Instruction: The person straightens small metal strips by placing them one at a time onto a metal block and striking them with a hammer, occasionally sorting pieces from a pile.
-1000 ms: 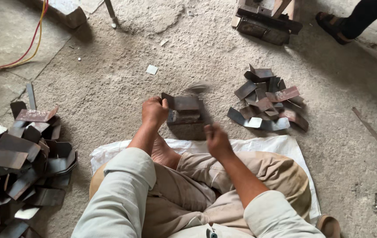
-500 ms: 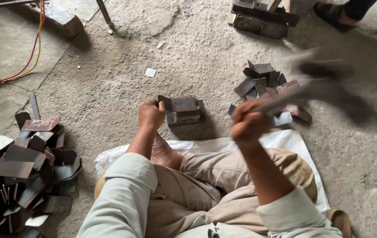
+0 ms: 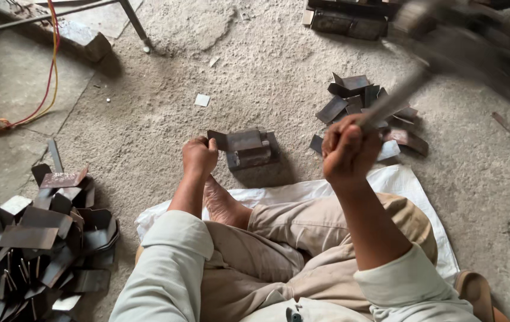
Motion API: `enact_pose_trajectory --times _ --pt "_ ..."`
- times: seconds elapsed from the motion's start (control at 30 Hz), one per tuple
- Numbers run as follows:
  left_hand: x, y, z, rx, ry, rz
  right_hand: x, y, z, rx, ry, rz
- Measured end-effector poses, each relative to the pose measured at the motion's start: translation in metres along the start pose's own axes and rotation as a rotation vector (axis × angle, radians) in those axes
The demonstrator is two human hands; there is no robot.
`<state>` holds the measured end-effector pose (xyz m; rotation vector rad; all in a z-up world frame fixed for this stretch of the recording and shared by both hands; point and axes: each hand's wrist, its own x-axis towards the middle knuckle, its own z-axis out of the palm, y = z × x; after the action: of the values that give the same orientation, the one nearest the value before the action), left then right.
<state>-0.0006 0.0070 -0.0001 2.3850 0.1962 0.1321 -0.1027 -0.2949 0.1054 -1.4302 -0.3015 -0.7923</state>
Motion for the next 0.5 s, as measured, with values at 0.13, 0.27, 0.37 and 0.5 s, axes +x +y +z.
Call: enact_pose_trajectory --times 0.13,0.27,0.37,0.5 --pt "-0.001 0.004 -0.001 -0.03 -0.005 -0.023 -0.025 0.029 0.004 -0.056 -0.063 0.086" --pt "-0.003 0.007 -0.005 0.037 0.039 0.044 -0.065 0.061 0.008 -0.757 -0.426 0.274" --pt "-0.005 0.007 -0.007 -0.013 0.042 -0.016 -0.077 0.068 0.007 -0.823 -0.423 0.458" --pt "-0.003 0.011 -0.01 -0.028 0.005 -0.077 -0.071 0.063 0.005 -0.7 -0.411 0.484"
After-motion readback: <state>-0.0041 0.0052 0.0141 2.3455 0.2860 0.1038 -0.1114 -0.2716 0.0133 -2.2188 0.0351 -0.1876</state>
